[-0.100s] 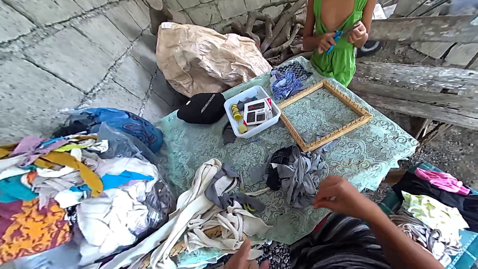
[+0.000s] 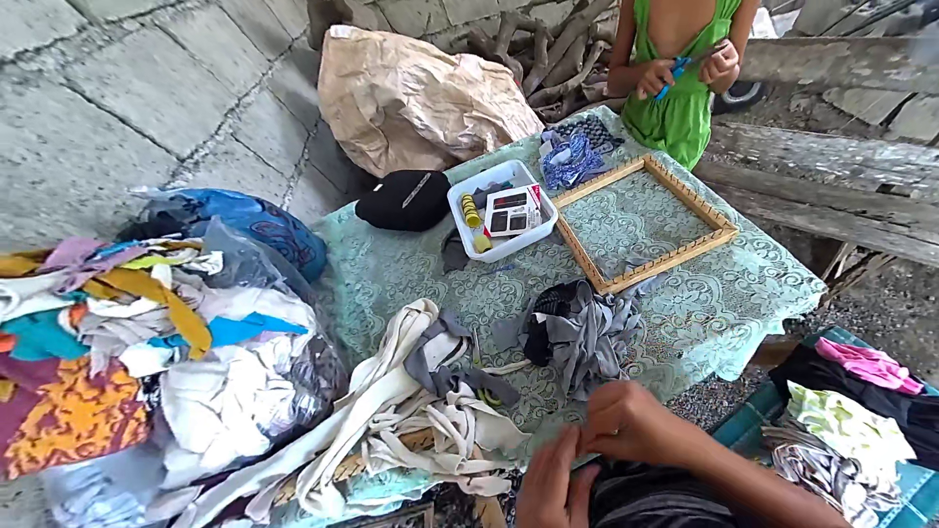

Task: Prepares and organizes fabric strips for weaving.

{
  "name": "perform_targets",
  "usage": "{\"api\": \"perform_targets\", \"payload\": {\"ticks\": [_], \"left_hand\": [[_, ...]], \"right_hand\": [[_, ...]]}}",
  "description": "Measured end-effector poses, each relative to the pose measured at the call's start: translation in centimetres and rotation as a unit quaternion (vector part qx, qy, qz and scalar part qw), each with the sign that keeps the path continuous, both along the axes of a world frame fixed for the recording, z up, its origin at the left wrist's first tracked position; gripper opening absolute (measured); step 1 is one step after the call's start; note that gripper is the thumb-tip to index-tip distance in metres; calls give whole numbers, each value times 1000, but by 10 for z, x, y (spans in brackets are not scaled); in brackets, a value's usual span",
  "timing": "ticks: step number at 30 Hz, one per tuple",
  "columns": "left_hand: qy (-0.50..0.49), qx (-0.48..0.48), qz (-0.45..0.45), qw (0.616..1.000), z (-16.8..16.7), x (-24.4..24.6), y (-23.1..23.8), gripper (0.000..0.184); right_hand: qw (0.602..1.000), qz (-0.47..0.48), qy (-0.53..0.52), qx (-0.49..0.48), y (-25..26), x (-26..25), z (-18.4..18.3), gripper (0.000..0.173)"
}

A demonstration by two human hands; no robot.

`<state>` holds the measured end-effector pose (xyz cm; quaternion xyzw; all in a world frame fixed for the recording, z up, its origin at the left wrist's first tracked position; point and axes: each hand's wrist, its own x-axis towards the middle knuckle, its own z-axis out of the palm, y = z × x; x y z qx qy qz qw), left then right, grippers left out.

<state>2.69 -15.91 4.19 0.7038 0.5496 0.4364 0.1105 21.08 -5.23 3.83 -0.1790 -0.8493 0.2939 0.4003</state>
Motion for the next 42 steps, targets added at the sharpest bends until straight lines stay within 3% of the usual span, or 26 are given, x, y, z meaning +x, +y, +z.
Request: {"api": "perform_targets", "payload": {"ticks": [3, 7, 13, 20, 28, 31, 34, 37, 39, 42], "left_hand": [[-12, 9, 19, 1000, -6, 14, 5, 34], [-12, -22, -35, 999, -12, 7, -2, 32], [-3, -52, -35, 998, -32, 9, -9, 21], [51, -44, -4, 998, -38, 18, -8, 22], [77, -41, 4, 996, -48, 29, -6, 25], [104, -52, 7, 993, -47, 37, -6, 44], [57, -12, 40, 997, -52, 51, -6, 28], [15, -28, 26, 999, -53, 49, -5, 21], [23, -70, -7, 997, -51, 44, -4, 20], [47, -112, -15, 992, -59, 39, -5, 17]], "right_hand": [[999, 22, 18, -18, -6, -9, 0, 9], [988, 93, -3, -125, -8, 3, -7, 9], [956, 182, -76, -216, -14, 31, -18, 24], [963, 71, -61, -255, -28, 38, -24, 17], [987, -23, -109, -119, -27, 48, -33, 15], [988, -65, -133, -41, -27, 48, -39, 16], [990, -62, -127, -9, -30, 46, -45, 17], [994, -50, -96, -29, -35, 45, -49, 16], [990, -29, -80, -109, -36, 47, -48, 15], [977, -32, -92, -188, -16, 58, -36, 38]]}}
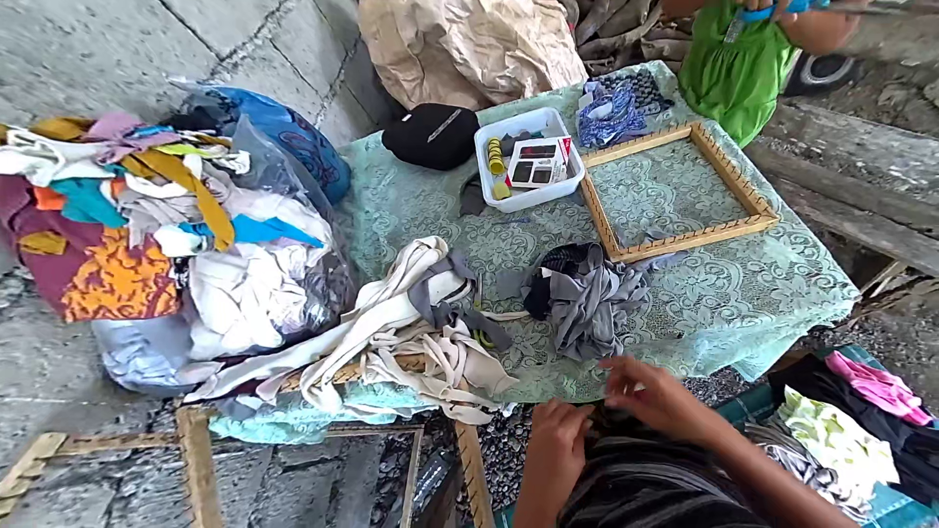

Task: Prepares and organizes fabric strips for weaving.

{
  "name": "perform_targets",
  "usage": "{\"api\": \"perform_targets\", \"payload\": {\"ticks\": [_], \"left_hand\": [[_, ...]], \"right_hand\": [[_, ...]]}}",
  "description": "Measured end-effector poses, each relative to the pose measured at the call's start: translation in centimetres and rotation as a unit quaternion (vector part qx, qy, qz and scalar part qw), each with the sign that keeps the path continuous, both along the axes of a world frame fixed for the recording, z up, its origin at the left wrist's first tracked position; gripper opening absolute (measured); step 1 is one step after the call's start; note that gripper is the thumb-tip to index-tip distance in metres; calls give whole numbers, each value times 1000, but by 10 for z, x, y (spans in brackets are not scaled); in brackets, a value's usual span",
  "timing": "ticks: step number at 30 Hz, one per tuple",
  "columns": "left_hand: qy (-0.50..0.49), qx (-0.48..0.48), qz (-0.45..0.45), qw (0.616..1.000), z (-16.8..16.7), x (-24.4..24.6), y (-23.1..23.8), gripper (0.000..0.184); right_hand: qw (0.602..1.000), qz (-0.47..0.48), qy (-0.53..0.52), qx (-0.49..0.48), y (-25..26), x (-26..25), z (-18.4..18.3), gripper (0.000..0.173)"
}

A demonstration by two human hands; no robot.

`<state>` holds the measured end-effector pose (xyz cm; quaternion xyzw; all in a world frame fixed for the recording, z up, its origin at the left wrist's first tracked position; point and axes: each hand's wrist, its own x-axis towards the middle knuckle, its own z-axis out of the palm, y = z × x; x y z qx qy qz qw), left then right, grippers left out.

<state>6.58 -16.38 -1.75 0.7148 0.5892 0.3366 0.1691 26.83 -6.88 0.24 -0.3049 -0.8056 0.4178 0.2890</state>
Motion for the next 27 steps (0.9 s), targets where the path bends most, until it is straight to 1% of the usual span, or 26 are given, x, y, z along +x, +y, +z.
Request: {"api": "perform_targets", "payload": {"ticks": [1, 3, 4, 5, 6, 8, 9, 10, 11, 13, 15, 16, 18, 19, 20, 21, 22, 24, 25, 27], "left_hand": [[7, -1, 11, 1000, -3, -2, -1, 16], [19, 18, 44, 999, -10, -8, -5, 17], [26, 34, 65, 997, -13, -11, -6, 19], [32, 49, 84, 995, -15, -14, -7, 21], [35, 61, 101, 992, -15, -16, -7, 22], [42, 87, 127, 987, -12, -18, -9, 24], [45, 102, 138, 984, -9, -18, -11, 24], [46, 115, 146, 982, -7, -18, -13, 26], [43, 125, 151, 980, -5, -18, -16, 26], [38, 137, 162, 977, -5, -17, -20, 26], [35, 124, 163, 978, -11, -13, -23, 25], [37, 114, 155, 981, -15, -12, -24, 24], [49, 96, 130, 986, -22, -9, -25, 23], [52, 93, 115, 988, -23, -7, -24, 23], [52, 90, 100, 990, -21, -4, -24, 23], [52, 92, 89, 990, -19, -2, -23, 23], [54, 98, 83, 990, -17, -1, -22, 24], [51, 116, 82, 989, -15, 2, -21, 25], [49, 122, 85, 988, -15, 4, -21, 26], [48, 124, 89, 987, -18, 6, -23, 25]], "right_hand": [[1000, -23, -7, 20, 13, 4, 3, 39], [994, -65, -23, 88, 43, 8, 7, 32], [990, -60, -43, 123, 56, 7, 9, 31], [985, -31, -74, 152, 67, 4, 12, 33], [977, 16, -117, 178, 74, -2, 15, 43], [950, 108, -214, 200, 80, -17, 18, 72], [935, 136, -254, 205, 83, -23, 16, 82], [925, 155, -280, 207, 87, -27, 12, 85], [918, 168, -293, 206, 92, -30, 9, 83], [915, 193, -301, 186, 106, -34, 8, 73], [925, 197, -272, 177, 127, -36, 7, 57], [933, 180, -247, 188, 139, -39, 5, 49], [944, 125, -199, 233, 167, -46, 3, 49], [951, 94, -172, 238, 183, -50, 2, 47], [965, 67, -135, 213, 198, -53, 4, 41], [981, 39, -90, 169, 207, -57, 13, 33], [993, 13, -39, 114, 213, -61, 29, 31], [999, -21, 26, 14, 216, -63, 65, 38], [999, -27, 38, -1, 216, -61, 83, 37], [998, -36, 53, 3, 215, -54, 114, 30]]}}
